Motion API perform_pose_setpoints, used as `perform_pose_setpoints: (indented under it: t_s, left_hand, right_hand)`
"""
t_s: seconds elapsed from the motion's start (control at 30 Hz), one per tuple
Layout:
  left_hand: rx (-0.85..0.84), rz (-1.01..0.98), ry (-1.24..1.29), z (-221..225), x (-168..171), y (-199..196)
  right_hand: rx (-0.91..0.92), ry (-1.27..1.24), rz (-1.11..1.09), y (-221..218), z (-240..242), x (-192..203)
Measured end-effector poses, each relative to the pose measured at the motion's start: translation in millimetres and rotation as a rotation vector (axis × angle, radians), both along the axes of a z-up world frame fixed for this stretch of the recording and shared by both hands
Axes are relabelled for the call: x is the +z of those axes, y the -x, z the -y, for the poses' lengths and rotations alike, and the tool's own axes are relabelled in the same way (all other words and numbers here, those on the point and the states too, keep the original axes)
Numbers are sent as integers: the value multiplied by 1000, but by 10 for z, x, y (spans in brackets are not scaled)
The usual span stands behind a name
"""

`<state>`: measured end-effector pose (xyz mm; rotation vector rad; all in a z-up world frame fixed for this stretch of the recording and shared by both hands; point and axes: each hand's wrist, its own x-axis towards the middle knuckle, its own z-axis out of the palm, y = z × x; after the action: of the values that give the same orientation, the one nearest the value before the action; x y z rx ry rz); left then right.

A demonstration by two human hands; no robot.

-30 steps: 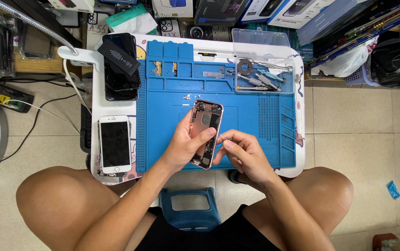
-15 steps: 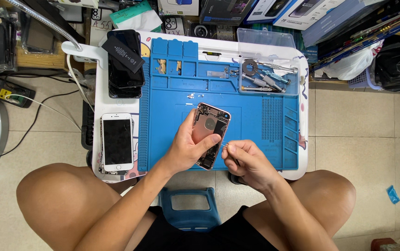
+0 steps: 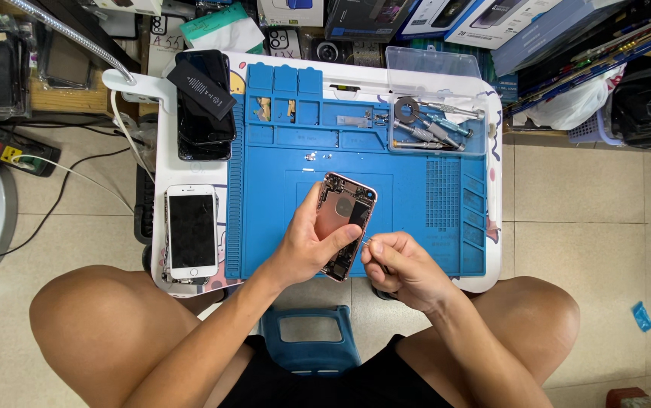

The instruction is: The person disassembles a smartphone on a blue work mat, using tweezers and a screwdriver to remove screws and internal components. They carefully lift and separate parts of the device while organizing small pieces on the mat.

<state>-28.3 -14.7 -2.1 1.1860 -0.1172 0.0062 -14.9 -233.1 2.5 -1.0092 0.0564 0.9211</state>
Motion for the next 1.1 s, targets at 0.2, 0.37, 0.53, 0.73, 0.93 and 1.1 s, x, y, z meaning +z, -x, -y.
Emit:
perform_pose_setpoints:
  t_s: [0.2, 0.37, 0.53, 0.73, 0.93, 1.1]
  left_hand:
    - [-5, -21, -41, -68, 207, -2]
    - [0, -19, -72, -45, 159, 3]
    - [-6, -16, -87, -60, 223, -10]
    - [-19, -31, -191, -117, 288, -7]
    - [190, -62, -144, -107, 383, -47]
    - [205, -116, -305, 33, 356, -13]
  right_hand:
    - [3, 78, 129, -75, -139, 396]
    - [5, 86, 120, -45, -102, 251]
    - [7, 45, 25, -22, -45, 103]
    - [54, 108, 112, -63, -119, 375]
    - [-82, 258, 418, -142, -165, 378]
    - [-254, 520, 656, -102, -384, 341]
